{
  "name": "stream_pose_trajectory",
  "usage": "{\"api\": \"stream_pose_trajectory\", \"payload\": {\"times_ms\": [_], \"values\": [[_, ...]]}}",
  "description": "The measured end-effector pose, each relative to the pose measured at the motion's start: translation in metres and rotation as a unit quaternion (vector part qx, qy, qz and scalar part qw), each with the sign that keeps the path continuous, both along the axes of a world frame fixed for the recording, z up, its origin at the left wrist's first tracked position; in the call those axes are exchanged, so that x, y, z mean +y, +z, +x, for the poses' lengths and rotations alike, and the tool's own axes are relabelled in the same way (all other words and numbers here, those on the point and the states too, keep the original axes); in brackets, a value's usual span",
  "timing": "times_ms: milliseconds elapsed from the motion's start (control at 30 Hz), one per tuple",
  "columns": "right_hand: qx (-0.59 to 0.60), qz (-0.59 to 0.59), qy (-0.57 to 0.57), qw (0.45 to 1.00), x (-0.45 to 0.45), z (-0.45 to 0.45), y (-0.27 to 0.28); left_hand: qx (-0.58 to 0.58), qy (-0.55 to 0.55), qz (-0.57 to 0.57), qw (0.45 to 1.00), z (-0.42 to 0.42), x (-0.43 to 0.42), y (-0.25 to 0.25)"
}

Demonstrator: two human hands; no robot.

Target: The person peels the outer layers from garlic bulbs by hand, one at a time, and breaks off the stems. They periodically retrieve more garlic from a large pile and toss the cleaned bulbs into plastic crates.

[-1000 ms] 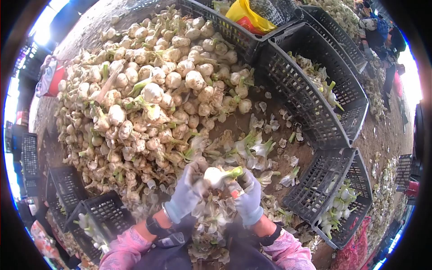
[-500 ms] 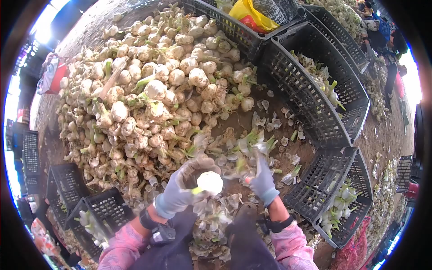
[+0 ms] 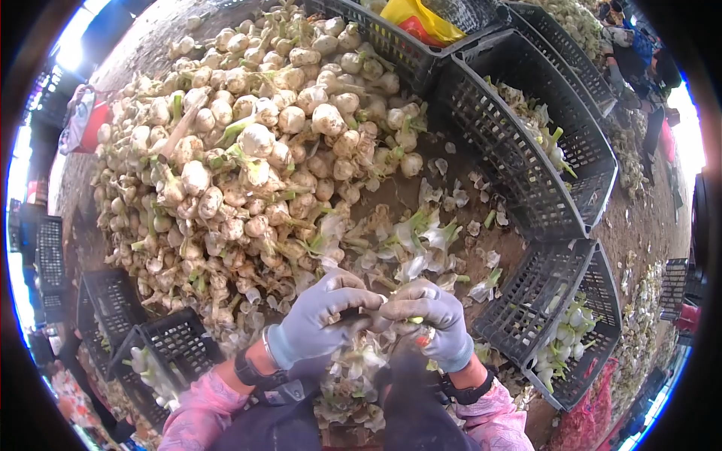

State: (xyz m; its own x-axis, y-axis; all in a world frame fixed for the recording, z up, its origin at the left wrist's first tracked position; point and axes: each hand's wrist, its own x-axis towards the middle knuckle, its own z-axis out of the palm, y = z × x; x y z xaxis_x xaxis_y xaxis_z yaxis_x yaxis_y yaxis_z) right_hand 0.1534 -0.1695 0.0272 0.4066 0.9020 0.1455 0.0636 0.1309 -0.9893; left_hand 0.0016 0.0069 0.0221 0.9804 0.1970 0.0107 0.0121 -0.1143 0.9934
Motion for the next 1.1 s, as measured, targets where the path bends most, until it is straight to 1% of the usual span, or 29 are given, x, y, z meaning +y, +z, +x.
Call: {"api": "stream_pose_trajectory", "payload": {"times_ms": [133, 167, 233, 333, 367, 400, 467, 500, 533, 600, 633, 667, 700, 733, 767, 800, 833, 867, 900, 933, 967, 1000, 1033, 1067, 1100], "values": [[0.027, 0.003, 0.013, 1.000, 0.003, -0.002, 0.007, -0.018, 0.028, 0.171, 0.985, 0.006, -0.007, 0.011], [0.034, -0.003, -0.005, 0.999, 0.003, -0.003, 0.006, -0.032, 0.028, 0.216, 0.976, 0.011, -0.009, 0.016], [0.049, -0.015, -0.040, 0.998, 0.001, -0.007, 0.005, -0.040, 0.010, 0.233, 0.972, 0.009, -0.010, 0.012], [0.023, -0.041, -0.105, 0.993, -0.003, -0.011, 0.000, -0.040, -0.025, 0.250, 0.967, 0.006, -0.012, 0.006], [-0.012, -0.058, -0.126, 0.990, -0.007, -0.011, -0.006, -0.033, -0.039, 0.257, 0.965, 0.002, -0.012, 0.001], [0.053, -0.056, -0.164, 0.983, -0.009, -0.012, -0.010, -0.025, -0.053, 0.263, 0.963, -0.002, -0.012, -0.004], [0.180, -0.052, -0.236, 0.954, -0.014, -0.014, -0.017, 0.021, -0.068, 0.319, 0.945, -0.011, -0.015, -0.016], [0.233, -0.040, -0.227, 0.945, -0.019, -0.013, -0.025, 0.043, -0.076, 0.347, 0.934, -0.015, -0.016, -0.023], [0.315, -0.024, -0.228, 0.921, -0.021, -0.013, -0.026, 0.064, -0.076, 0.362, 0.927, -0.019, -0.014, -0.036], [0.470, 0.010, -0.222, 0.854, -0.022, -0.016, -0.027, 0.108, -0.076, 0.392, 0.911, -0.028, -0.006, -0.058], [0.492, 0.020, -0.249, 0.834, -0.021, -0.013, -0.030, 0.177, -0.097, 0.387, 0.900, -0.031, -0.002, -0.061], [0.535, 0.051, -0.279, 0.796, -0.024, -0.009, -0.039, 0.192, -0.075, 0.422, 0.883, -0.034, 0.001, -0.068], [0.563, 0.067, -0.300, 0.767, -0.035, -0.004, -0.047, 0.229, -0.087, 0.433, 0.868, -0.037, 0.006, -0.070], [0.590, 0.085, -0.320, 0.737, -0.035, 0.003, -0.040, 0.264, -0.099, 0.444, 0.851, -0.040, 0.012, -0.073], [0.526, 0.135, -0.312, 0.780, -0.041, 0.004, -0.023, 0.279, -0.107, 0.458, 0.837, -0.050, 0.015, -0.089], [0.580, 0.303, -0.124, 0.746, -0.056, 0.021, -0.033, 0.270, -0.106, 0.449, 0.845, -0.050, 0.015, -0.088], [0.615, 0.392, 0.091, 0.678, -0.070, 0.038, -0.043, 0.262, -0.105, 0.440, 0.852, -0.050, 0.015, -0.084], [0.583, 0.360, 0.042, 0.727, -0.058, 0.051, -0.032, 0.254, -0.105, 0.431, 0.859, -0.049, 0.015, -0.080], [0.549, 0.321, -0.005, 0.772, -0.047, 0.064, -0.021, 0.226, -0.091, 0.407, 0.880, -0.044, 0.013, -0.078], [0.515, 0.193, -0.138, 0.824, -0.033, 0.077, -0.027, 0.209, -0.079, 0.412, 0.883, -0.037, 0.009, -0.076], [0.464, 0.058, -0.267, 0.843, -0.018, 0.088, -0.035, 0.193, -0.066, 0.416, 0.886, -0.031, 0.004, -0.074], [0.239, -0.013, -0.257, 0.936, -0.001, 0.098, -0.054, 0.179, -0.054, 0.420, 0.888, -0.026, -0.001, -0.074], [0.014, -0.226, -0.257, 0.939, 0.024, 0.113, -0.066, 0.158, -0.065, 0.420, 0.891, -0.022, -0.003, -0.076], [-0.231, -0.288, -0.260, 0.892, 0.048, 0.130, -0.107, 0.140, -0.054, 0.406, 0.902, -0.017, -0.006, -0.076], [-0.045, -0.319, -0.271, 0.907, 0.075, 0.130, -0.106, 0.123, -0.041, 0.391, 0.911, -0.014, -0.008, -0.077]]}}
